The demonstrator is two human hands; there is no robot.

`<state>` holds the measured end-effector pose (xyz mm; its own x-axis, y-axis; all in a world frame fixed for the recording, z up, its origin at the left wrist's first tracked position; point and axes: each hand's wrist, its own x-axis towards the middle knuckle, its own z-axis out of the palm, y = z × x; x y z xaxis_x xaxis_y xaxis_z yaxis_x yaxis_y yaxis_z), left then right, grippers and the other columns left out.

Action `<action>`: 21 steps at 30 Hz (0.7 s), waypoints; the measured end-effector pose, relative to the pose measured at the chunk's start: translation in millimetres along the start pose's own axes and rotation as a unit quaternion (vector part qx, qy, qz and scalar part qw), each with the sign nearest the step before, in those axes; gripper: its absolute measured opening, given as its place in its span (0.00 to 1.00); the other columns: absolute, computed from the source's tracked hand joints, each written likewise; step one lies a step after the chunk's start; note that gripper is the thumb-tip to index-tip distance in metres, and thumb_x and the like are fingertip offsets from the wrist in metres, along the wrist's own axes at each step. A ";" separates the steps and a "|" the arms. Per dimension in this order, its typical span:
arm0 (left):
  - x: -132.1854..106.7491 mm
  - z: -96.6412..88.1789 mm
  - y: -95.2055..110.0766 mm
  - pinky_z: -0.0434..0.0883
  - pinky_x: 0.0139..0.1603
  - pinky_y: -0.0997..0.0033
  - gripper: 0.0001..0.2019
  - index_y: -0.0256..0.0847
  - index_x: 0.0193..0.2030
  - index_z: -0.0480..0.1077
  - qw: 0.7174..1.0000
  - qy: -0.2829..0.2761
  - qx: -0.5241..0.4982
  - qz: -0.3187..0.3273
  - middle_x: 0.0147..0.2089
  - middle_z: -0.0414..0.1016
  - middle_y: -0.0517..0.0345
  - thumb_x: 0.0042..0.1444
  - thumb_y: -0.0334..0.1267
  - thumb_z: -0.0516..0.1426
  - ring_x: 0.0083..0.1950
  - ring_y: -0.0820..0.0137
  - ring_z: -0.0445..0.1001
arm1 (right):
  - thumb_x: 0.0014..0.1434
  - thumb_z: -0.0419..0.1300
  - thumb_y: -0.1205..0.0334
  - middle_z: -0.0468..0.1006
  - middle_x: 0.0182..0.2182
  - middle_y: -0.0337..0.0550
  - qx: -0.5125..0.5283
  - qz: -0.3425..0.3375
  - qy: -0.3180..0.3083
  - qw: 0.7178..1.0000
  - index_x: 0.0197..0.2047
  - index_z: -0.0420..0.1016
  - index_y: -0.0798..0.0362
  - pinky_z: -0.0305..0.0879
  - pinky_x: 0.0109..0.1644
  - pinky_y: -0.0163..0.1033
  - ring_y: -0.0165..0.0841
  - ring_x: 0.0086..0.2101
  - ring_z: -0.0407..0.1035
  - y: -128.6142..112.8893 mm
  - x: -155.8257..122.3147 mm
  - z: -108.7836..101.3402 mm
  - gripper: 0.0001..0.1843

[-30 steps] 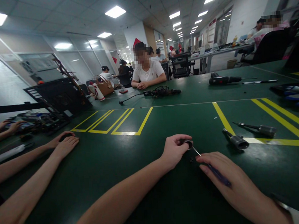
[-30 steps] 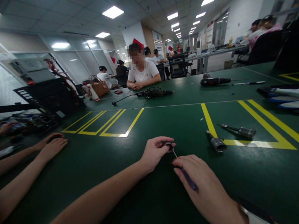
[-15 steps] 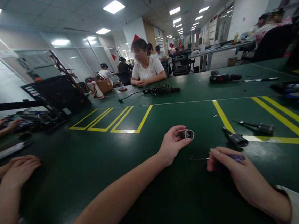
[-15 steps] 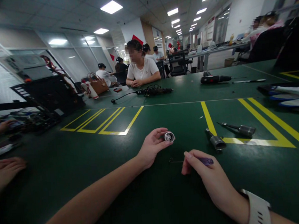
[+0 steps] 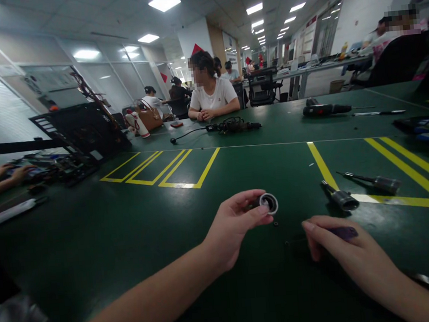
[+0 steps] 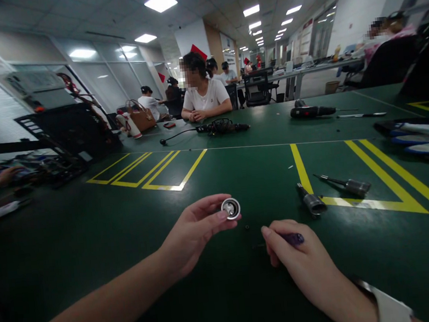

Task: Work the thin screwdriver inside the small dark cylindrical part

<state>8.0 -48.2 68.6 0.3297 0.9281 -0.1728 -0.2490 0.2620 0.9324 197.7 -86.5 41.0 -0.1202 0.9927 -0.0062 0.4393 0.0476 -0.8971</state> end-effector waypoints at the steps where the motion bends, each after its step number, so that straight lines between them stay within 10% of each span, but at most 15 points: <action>1: -8.5 -0.4 -2.1 0.71 0.49 0.60 0.15 0.35 0.44 0.72 1.000 0.015 -0.016 -0.020 0.42 0.77 0.50 0.47 0.30 0.64 0.43 0.64 0.76 | 0.57 0.50 0.46 0.69 0.15 0.38 0.000 -0.002 -0.009 1.000 0.14 0.67 0.49 0.59 0.27 0.39 0.34 0.21 0.65 -1.2 -1.9 0.0 0.25; 14: -29.2 -13.2 -19.2 0.65 0.55 0.58 0.17 0.38 0.42 0.74 0.997 0.065 0.005 -0.050 0.45 0.76 0.51 0.42 0.28 0.64 0.48 0.63 0.72 | 0.56 0.55 0.50 0.70 0.14 0.38 0.366 0.043 0.044 0.929 0.18 0.69 0.49 0.67 0.33 0.41 0.37 0.25 0.69 7.7 -7.0 7.6 0.19; 21: -34.2 -12.2 -30.1 0.66 0.52 0.61 0.15 0.40 0.41 0.73 0.999 0.042 0.003 -0.029 0.50 0.73 0.53 0.44 0.26 0.62 0.51 0.62 0.72 | 0.64 0.49 0.59 0.76 0.28 0.40 0.097 -0.180 -0.048 0.978 0.30 0.74 0.48 0.67 0.34 0.36 0.34 0.31 0.71 -0.2 -27.6 9.0 0.15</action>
<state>-6.8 -84.6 42.6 0.2655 0.9307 -0.2517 -0.2259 0.3139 0.9222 193.0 -114.9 37.3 -0.3228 0.9000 0.2930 0.1763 0.3613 -0.9156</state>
